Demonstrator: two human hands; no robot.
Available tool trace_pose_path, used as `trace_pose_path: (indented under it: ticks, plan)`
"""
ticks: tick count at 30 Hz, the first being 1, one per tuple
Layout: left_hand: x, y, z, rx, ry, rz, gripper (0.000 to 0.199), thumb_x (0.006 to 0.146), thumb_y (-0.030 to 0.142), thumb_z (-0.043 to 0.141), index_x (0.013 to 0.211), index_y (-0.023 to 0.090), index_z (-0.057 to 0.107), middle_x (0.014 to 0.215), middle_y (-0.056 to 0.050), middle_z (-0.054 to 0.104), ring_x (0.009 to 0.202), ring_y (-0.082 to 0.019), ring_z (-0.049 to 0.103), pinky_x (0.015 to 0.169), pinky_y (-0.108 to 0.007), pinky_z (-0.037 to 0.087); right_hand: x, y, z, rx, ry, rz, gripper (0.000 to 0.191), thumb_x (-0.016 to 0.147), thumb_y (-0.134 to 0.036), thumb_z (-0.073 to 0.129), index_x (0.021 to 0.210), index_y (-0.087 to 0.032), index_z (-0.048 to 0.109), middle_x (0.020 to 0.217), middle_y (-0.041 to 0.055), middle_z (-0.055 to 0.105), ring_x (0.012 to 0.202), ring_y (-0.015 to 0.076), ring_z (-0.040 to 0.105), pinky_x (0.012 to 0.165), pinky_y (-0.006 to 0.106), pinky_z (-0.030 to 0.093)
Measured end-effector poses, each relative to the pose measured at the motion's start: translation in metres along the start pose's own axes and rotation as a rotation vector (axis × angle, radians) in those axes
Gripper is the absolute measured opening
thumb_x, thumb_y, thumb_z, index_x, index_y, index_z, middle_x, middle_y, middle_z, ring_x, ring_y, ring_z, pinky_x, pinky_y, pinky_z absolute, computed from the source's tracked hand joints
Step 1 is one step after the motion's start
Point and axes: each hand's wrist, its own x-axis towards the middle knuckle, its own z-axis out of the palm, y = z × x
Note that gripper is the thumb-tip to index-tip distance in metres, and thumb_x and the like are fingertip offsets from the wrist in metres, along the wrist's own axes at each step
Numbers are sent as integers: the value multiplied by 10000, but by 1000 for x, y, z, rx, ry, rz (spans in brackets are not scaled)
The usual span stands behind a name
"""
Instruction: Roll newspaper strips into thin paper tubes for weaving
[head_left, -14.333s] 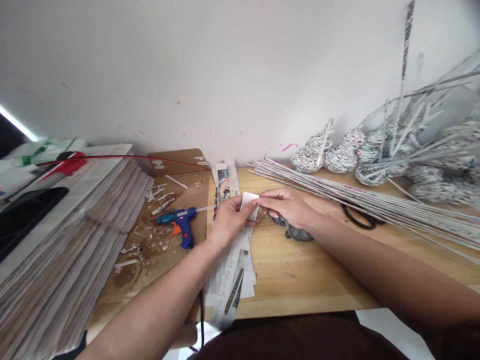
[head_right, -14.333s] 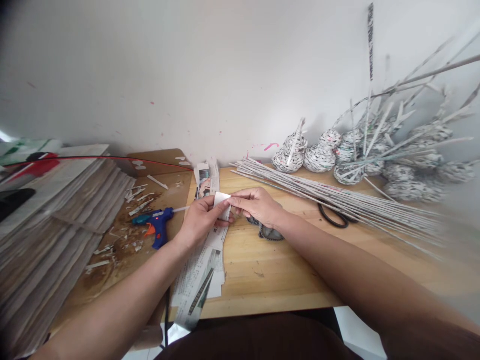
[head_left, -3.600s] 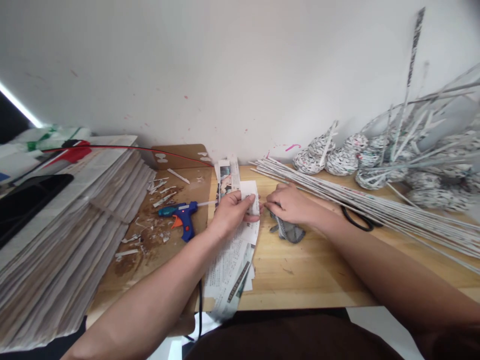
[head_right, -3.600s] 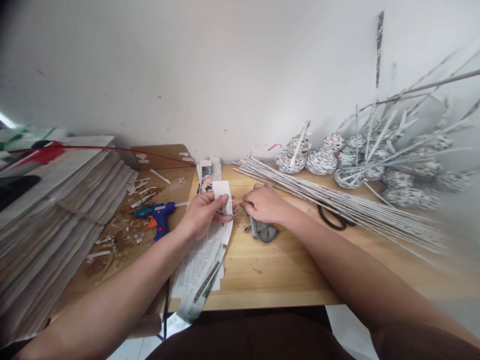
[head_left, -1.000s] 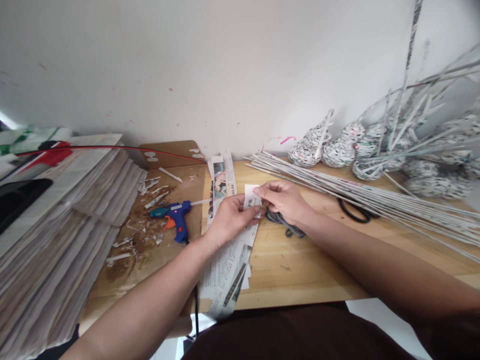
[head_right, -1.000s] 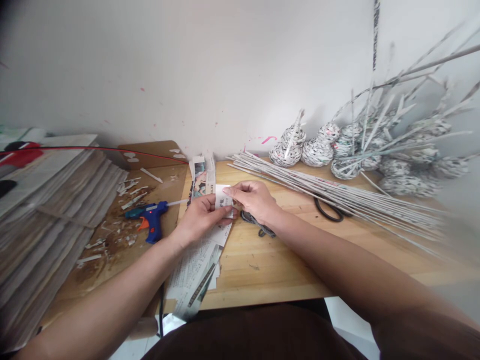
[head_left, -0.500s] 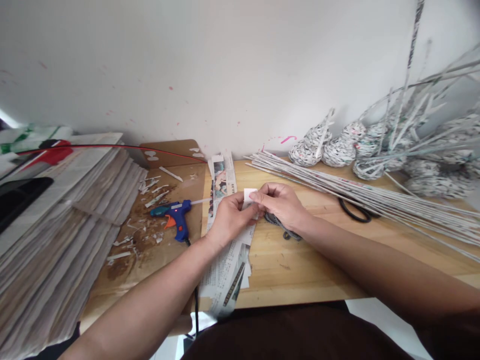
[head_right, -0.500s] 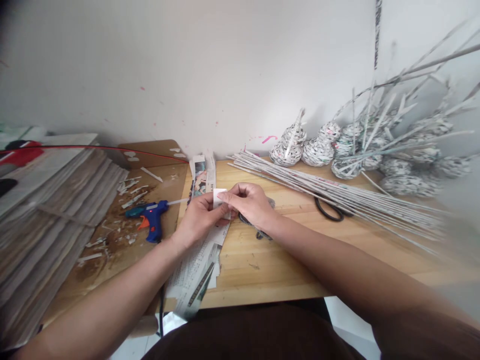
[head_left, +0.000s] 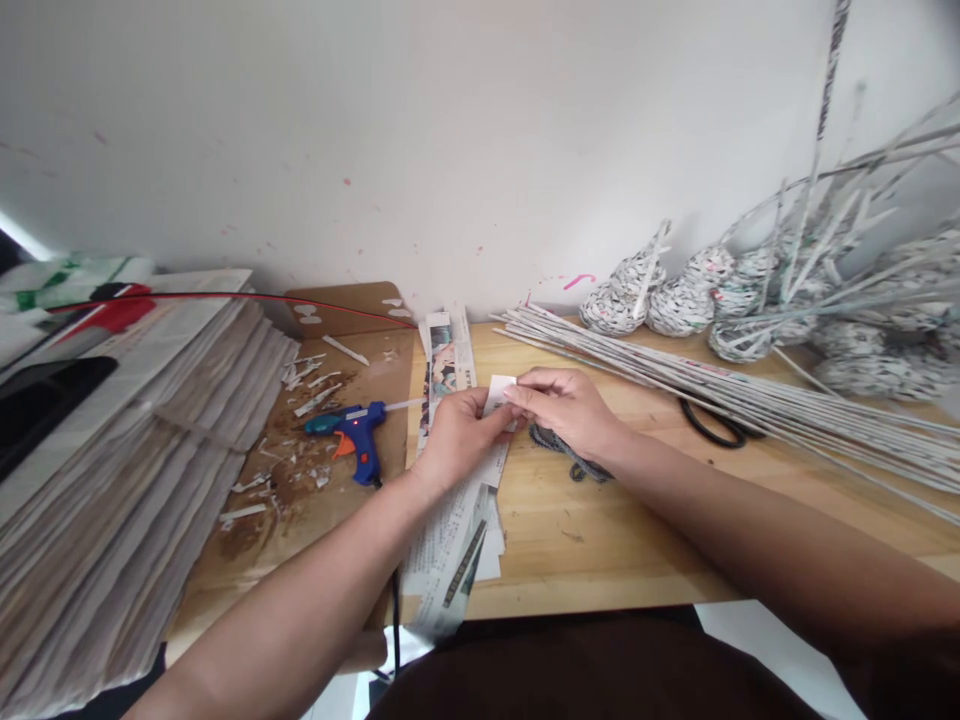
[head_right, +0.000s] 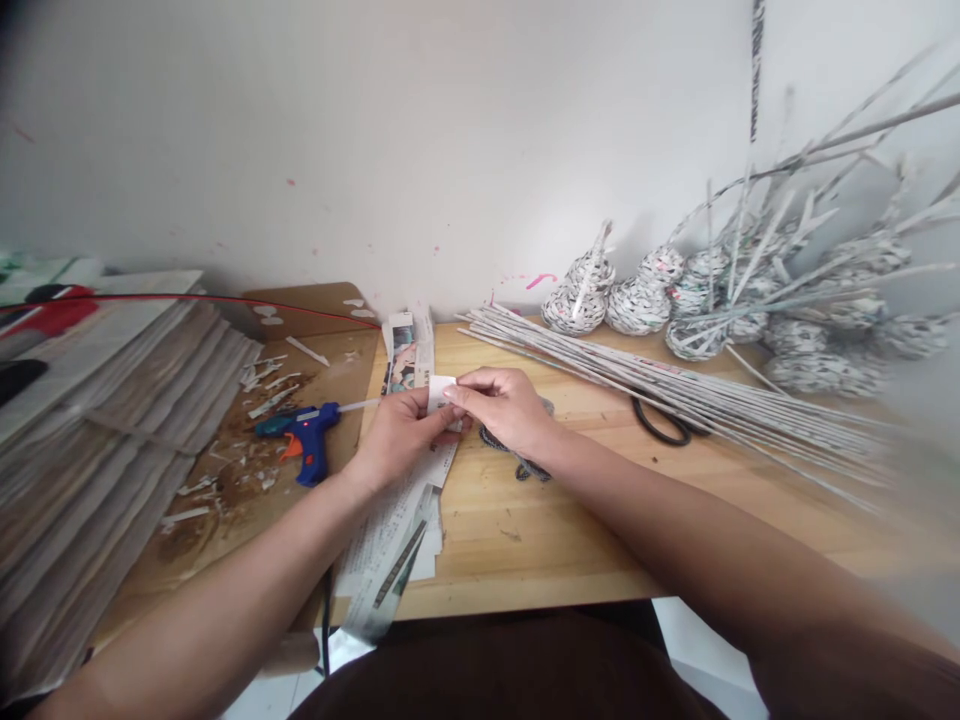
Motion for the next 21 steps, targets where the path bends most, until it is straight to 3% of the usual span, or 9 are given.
trace_pose_path:
  ticks: [12, 18, 21]
  plan:
    - [-4, 6, 1, 136, -15, 86, 315, 723, 432, 729, 773, 121, 722, 651, -2, 636, 586, -117, 530, 536, -213, 388, 1, 1, 5, 253, 45, 134, 288, 593, -345, 842, 600, -148, 632, 491, -49, 526, 409, 36, 396, 390, 186, 311]
    - [-6, 6, 3, 39, -86, 20, 313, 782, 440, 668, 787, 130, 707, 745, -36, 668, 650, -143, 583, 578, -233, 476, 0, -1, 6, 245, 55, 153, 349, 604, -367, 837, 573, -157, 560, 501, -32, 565, 414, 62, 471, 384, 190, 343]
    - [-6, 8, 3, -31, -117, 1, 296, 791, 431, 660, 796, 138, 697, 790, -43, 674, 717, -160, 610, 619, -247, 515, 0, -3, 2, 165, -21, 117, 296, 637, -377, 819, 707, -158, 633, 551, -37, 585, 450, 71, 512, 409, 187, 381]
